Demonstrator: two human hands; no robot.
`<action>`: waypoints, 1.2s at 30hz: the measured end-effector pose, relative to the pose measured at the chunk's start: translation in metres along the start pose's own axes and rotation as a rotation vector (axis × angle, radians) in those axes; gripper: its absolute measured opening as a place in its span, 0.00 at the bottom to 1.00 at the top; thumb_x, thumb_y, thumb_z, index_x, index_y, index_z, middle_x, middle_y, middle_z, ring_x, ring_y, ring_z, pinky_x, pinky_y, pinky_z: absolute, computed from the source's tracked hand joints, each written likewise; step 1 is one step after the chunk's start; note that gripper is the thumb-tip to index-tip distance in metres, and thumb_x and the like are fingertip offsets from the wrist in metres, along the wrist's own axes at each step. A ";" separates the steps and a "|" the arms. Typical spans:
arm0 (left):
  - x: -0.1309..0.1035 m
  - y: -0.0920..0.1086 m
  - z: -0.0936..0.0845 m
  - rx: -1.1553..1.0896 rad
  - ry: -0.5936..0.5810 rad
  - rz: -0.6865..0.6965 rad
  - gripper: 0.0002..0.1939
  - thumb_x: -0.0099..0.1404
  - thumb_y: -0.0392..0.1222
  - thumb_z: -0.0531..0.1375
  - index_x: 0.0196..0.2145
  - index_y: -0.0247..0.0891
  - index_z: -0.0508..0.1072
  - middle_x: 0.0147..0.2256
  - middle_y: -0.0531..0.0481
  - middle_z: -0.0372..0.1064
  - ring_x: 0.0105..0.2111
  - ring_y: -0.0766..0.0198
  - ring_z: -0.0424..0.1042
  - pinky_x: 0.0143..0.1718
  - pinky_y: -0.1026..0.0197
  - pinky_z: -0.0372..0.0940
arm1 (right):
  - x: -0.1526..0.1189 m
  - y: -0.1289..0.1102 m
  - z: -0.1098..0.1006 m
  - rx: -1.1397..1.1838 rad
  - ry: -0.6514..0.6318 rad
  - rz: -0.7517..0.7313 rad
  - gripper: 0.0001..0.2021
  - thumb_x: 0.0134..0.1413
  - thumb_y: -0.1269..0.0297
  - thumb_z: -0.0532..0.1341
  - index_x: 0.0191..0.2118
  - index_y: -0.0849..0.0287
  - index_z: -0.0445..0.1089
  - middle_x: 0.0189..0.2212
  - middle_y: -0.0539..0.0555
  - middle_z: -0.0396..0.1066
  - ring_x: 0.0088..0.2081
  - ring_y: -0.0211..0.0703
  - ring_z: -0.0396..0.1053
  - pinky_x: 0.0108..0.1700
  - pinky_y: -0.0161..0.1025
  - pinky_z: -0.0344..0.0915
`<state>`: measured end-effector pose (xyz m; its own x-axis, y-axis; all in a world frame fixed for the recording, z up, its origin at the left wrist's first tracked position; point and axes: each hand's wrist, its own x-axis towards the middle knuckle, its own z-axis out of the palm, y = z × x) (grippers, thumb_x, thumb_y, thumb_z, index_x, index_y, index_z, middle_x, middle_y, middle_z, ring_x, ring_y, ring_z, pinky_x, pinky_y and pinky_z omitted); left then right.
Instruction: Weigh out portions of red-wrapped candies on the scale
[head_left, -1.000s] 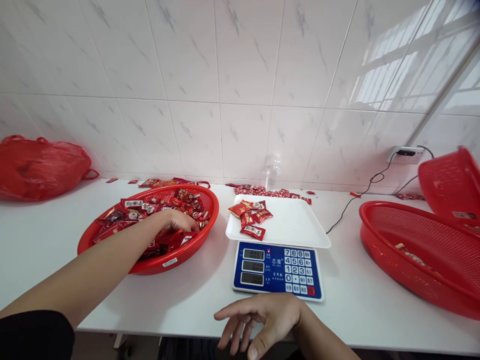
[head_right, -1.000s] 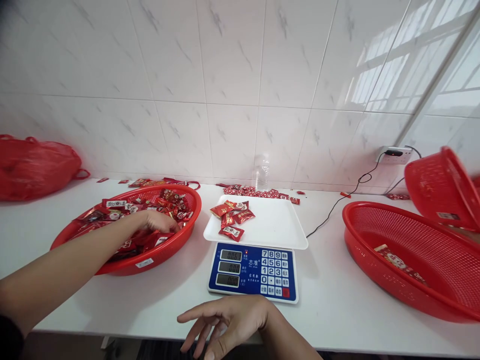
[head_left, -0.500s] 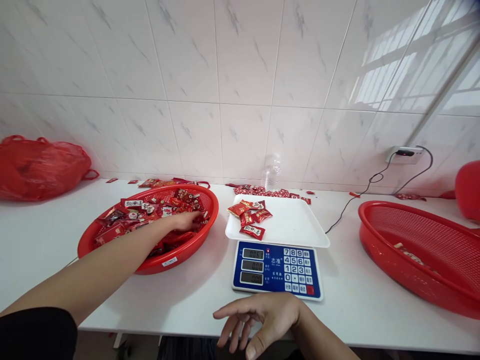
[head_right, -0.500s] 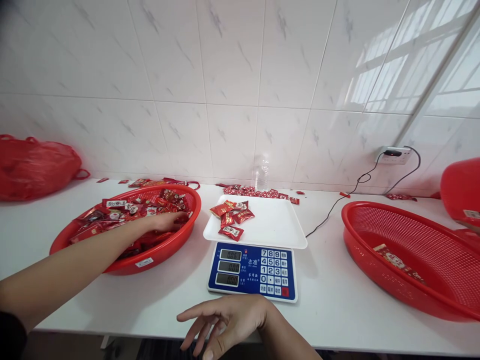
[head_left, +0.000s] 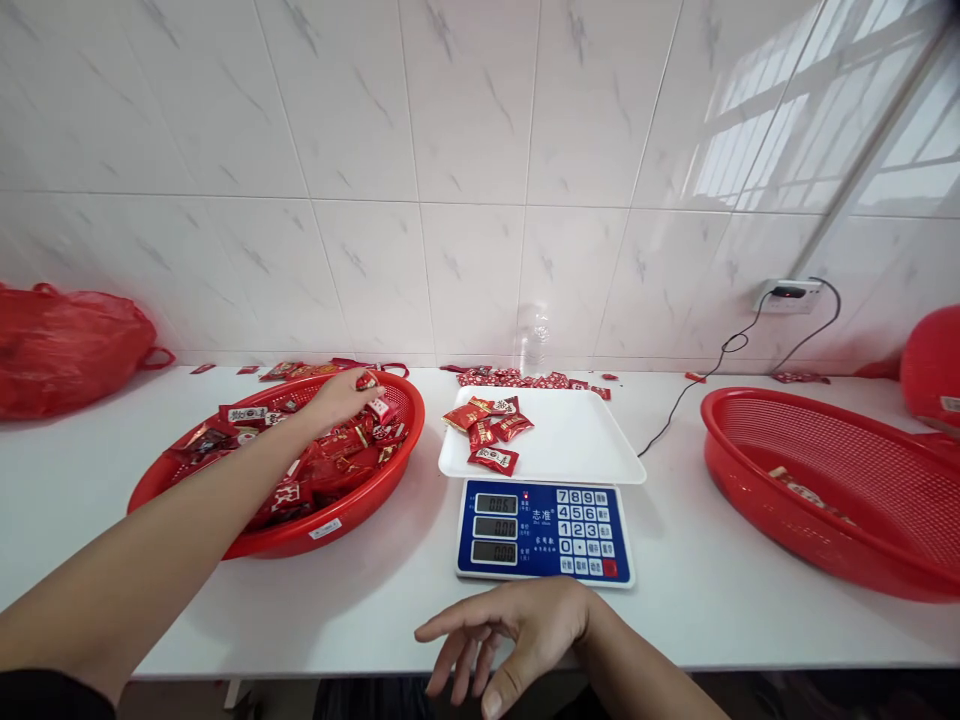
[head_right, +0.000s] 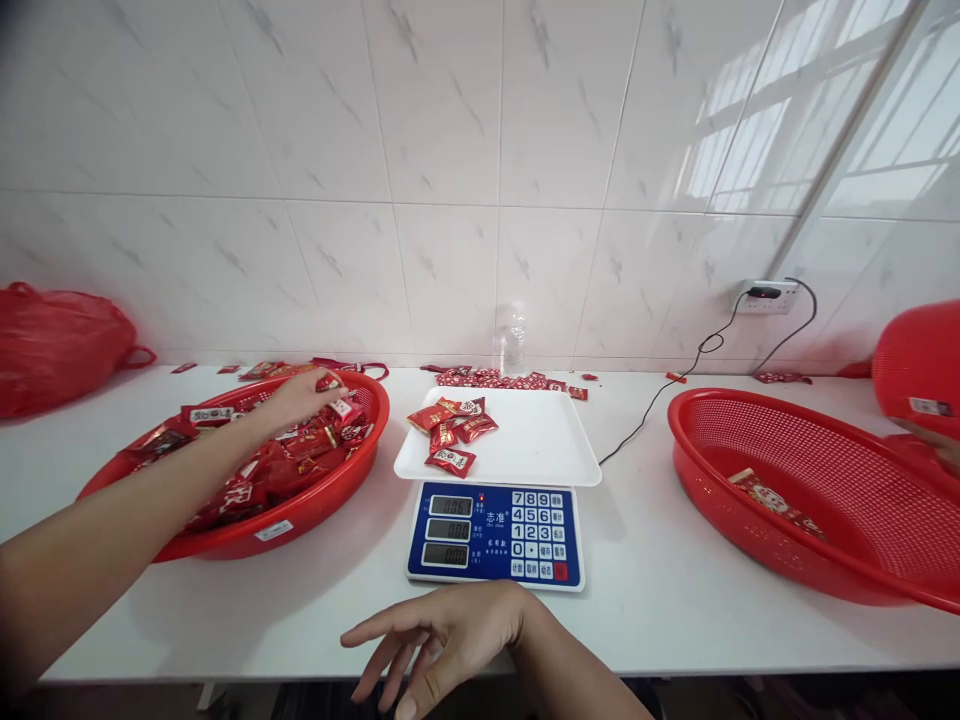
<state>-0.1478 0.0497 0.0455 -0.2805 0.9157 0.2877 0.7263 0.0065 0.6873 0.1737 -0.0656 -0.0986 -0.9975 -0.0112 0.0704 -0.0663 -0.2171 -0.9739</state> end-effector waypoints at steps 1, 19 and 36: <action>-0.001 0.007 0.001 -0.046 -0.010 0.004 0.13 0.50 0.49 0.65 0.30 0.39 0.70 0.27 0.48 0.73 0.29 0.57 0.72 0.28 0.61 0.63 | 0.000 -0.001 0.000 -0.003 0.002 0.009 0.50 0.28 0.67 0.77 0.63 0.46 0.58 0.48 0.56 0.71 0.43 0.36 0.71 0.42 0.30 0.68; -0.033 0.119 0.106 0.016 -0.157 0.258 0.16 0.68 0.45 0.57 0.50 0.36 0.69 0.48 0.44 0.68 0.42 0.59 0.71 0.42 0.52 0.69 | 0.002 -0.008 -0.002 -0.042 0.004 0.081 0.53 0.27 0.64 0.77 0.64 0.48 0.55 0.51 0.59 0.69 0.45 0.39 0.72 0.44 0.33 0.68; -0.147 0.080 0.086 -0.711 0.057 0.400 0.11 0.67 0.48 0.56 0.42 0.39 0.69 0.28 0.53 0.65 0.23 0.69 0.64 0.23 0.66 0.62 | 0.001 -0.014 0.004 -0.097 -0.034 0.036 0.48 0.33 0.61 0.75 0.64 0.55 0.56 0.50 0.60 0.71 0.46 0.39 0.72 0.45 0.33 0.68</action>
<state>0.0050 -0.0500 0.0007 -0.1299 0.7731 0.6209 0.2118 -0.5901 0.7790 0.1737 -0.0670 -0.0841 -0.9979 -0.0506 0.0408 -0.0345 -0.1204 -0.9921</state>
